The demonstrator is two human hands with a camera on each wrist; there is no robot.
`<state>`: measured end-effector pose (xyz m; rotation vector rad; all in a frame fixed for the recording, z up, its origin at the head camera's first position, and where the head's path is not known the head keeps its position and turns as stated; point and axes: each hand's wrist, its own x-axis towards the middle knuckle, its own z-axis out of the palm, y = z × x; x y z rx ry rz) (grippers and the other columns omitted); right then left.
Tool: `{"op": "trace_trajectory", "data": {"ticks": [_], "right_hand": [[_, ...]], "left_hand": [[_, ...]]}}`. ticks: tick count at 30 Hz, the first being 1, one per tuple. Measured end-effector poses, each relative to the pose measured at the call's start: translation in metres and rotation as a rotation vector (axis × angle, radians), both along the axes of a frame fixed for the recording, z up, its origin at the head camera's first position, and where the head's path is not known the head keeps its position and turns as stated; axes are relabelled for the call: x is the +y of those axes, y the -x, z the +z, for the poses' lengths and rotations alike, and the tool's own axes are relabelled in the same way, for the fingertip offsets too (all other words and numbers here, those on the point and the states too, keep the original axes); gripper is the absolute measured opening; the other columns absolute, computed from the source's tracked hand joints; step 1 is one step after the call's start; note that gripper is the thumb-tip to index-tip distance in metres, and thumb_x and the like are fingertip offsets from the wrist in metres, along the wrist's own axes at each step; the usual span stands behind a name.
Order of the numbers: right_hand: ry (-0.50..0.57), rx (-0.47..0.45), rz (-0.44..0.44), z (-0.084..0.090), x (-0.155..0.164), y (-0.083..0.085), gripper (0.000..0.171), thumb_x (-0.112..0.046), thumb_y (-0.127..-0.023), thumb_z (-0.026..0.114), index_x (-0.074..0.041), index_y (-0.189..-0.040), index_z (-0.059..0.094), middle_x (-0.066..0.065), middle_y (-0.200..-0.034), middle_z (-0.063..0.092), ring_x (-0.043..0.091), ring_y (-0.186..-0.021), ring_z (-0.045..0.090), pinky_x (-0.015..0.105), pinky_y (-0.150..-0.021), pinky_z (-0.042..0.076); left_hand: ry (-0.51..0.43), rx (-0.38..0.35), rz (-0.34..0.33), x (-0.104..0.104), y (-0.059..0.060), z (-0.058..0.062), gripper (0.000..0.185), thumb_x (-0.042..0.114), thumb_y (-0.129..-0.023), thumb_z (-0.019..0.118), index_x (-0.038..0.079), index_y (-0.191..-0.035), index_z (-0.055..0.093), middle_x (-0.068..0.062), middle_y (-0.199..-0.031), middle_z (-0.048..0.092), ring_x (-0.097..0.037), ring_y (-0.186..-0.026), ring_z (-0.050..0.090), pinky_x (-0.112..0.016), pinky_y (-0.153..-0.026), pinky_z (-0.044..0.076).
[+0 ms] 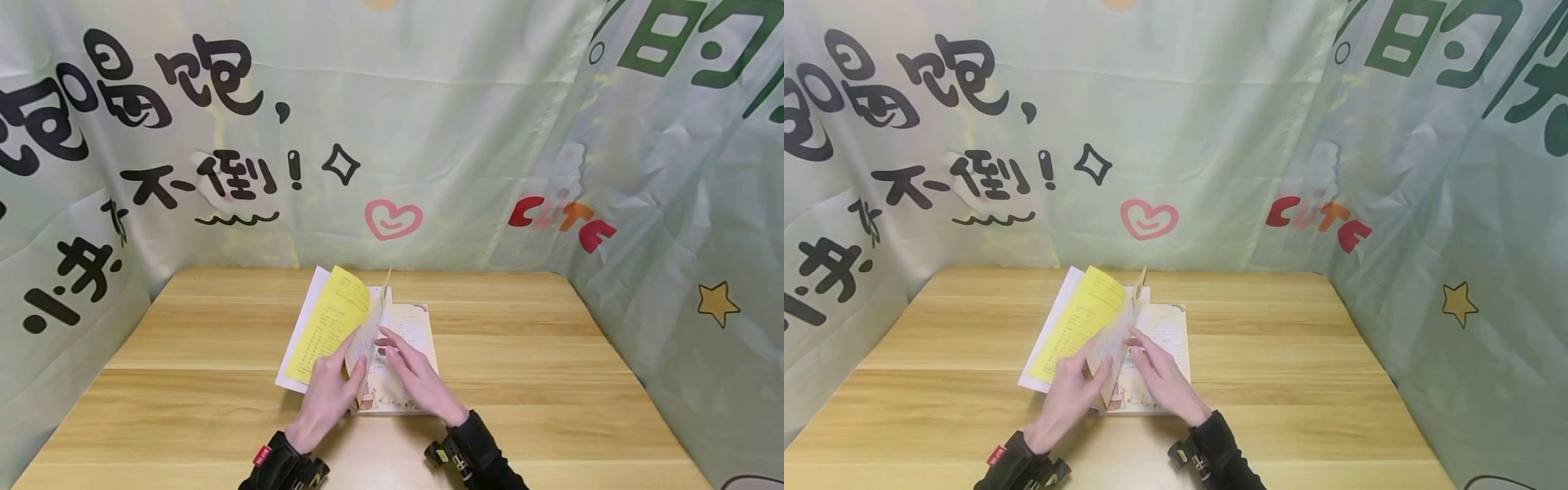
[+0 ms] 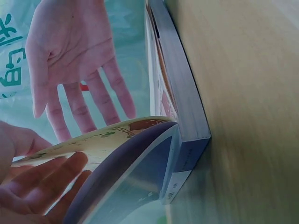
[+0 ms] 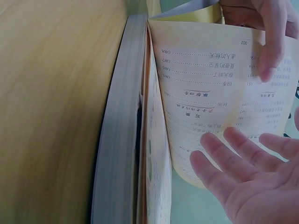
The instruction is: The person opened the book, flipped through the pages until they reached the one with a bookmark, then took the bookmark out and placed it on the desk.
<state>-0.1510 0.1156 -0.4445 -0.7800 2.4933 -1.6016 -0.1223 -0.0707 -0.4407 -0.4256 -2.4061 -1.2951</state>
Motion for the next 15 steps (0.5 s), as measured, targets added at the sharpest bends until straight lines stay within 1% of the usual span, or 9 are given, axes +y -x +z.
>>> {"op": "trace_trajectory", "data": {"ticks": [2, 3, 4, 6, 8, 9, 11, 13, 15], "right_hand": [[-0.02, -0.014, 0.01, 0.0002, -0.0007, -0.0007, 0.049, -0.027, -0.11, 0.036, -0.011, -0.157, 0.033, 0.018, -0.145, 0.058, 0.039, -0.136, 0.054, 0.061, -0.116, 0.04], [-0.027, -0.02, 0.017, 0.0002, -0.001, -0.001, 0.05, -0.028, -0.11, 0.036, -0.011, -0.157, 0.033, 0.018, -0.146, 0.057, 0.038, -0.136, 0.054, 0.061, -0.116, 0.039], [-0.031, -0.026, 0.025, 0.0, -0.0012, -0.0012, 0.05, -0.028, -0.11, 0.036, -0.011, -0.157, 0.033, 0.018, -0.146, 0.056, 0.038, -0.137, 0.053, 0.061, -0.116, 0.039], [-0.048, -0.034, 0.042, -0.0003, -0.002, -0.0016, 0.051, -0.028, -0.11, 0.035, -0.011, -0.158, 0.031, 0.018, -0.149, 0.054, 0.037, -0.138, 0.052, 0.06, -0.117, 0.038], [-0.066, -0.044, 0.058, -0.0009, -0.0027, -0.0019, 0.052, -0.029, -0.11, 0.035, -0.011, -0.159, 0.029, 0.018, -0.151, 0.052, 0.037, -0.14, 0.05, 0.061, -0.117, 0.038], [-0.075, -0.049, 0.067, -0.001, -0.0031, -0.0021, 0.053, -0.03, -0.111, 0.034, -0.01, -0.159, 0.028, 0.018, -0.152, 0.051, 0.037, -0.141, 0.049, 0.061, -0.118, 0.037], [-0.099, -0.06, 0.08, -0.0016, -0.0039, -0.0025, 0.053, -0.031, -0.111, 0.034, -0.01, -0.159, 0.026, 0.018, -0.154, 0.048, 0.037, -0.143, 0.046, 0.061, -0.119, 0.036], [-0.116, -0.07, 0.088, -0.0019, -0.0048, -0.0029, 0.054, -0.031, -0.11, 0.034, -0.011, -0.16, 0.026, 0.017, -0.155, 0.047, 0.035, -0.145, 0.044, 0.06, -0.119, 0.035], [-0.123, -0.066, 0.093, -0.0021, -0.0058, -0.003, 0.054, -0.03, -0.11, 0.034, -0.01, -0.159, 0.026, 0.017, -0.156, 0.046, 0.034, -0.145, 0.044, 0.059, -0.12, 0.035]], "left_hand": [[-0.027, 0.009, 0.008, -0.0008, 0.0003, 0.0008, 0.055, 0.002, -0.093, 0.066, 0.005, -0.146, 0.051, -0.027, -0.1, 0.075, 0.012, -0.037, 0.033, -0.013, -0.035, 0.038], [-0.037, 0.018, 0.016, -0.0013, 0.0007, 0.0015, 0.056, 0.002, -0.092, 0.067, 0.005, -0.146, 0.051, -0.029, -0.11, 0.073, 0.011, -0.038, 0.035, -0.014, -0.037, 0.04], [-0.047, 0.028, 0.02, -0.0017, 0.0009, 0.0023, 0.056, 0.001, -0.092, 0.067, 0.005, -0.146, 0.051, -0.03, -0.12, 0.069, 0.011, -0.038, 0.036, -0.014, -0.037, 0.041], [-0.062, 0.042, 0.029, -0.0028, 0.0014, 0.0037, 0.058, 0.0, -0.091, 0.067, 0.006, -0.146, 0.051, -0.03, -0.128, 0.065, 0.012, -0.039, 0.035, -0.014, -0.037, 0.041], [-0.066, 0.064, 0.042, -0.0039, 0.002, 0.0047, 0.06, 0.0, -0.091, 0.068, 0.006, -0.147, 0.05, -0.03, -0.129, 0.065, 0.013, -0.039, 0.034, -0.013, -0.037, 0.039], [-0.067, 0.073, 0.047, -0.0044, 0.0021, 0.005, 0.06, 0.0, -0.091, 0.068, 0.006, -0.147, 0.049, -0.031, -0.121, 0.069, 0.012, -0.038, 0.029, -0.013, -0.034, 0.035], [-0.063, 0.094, 0.064, -0.0054, 0.0023, 0.0058, 0.062, 0.0, -0.09, 0.069, 0.006, -0.148, 0.049, -0.031, -0.122, 0.068, 0.011, -0.038, 0.029, -0.013, -0.035, 0.035], [-0.053, 0.123, 0.078, -0.0061, 0.0027, 0.006, 0.062, -0.001, -0.089, 0.069, 0.004, -0.147, 0.049, -0.03, -0.125, 0.067, 0.007, -0.043, 0.04, -0.014, -0.042, 0.043], [-0.049, 0.145, 0.092, -0.0068, 0.0028, 0.0065, 0.062, -0.002, -0.089, 0.069, 0.005, -0.147, 0.049, -0.027, -0.132, 0.065, -0.002, -0.058, 0.062, -0.019, -0.057, 0.057]]}}
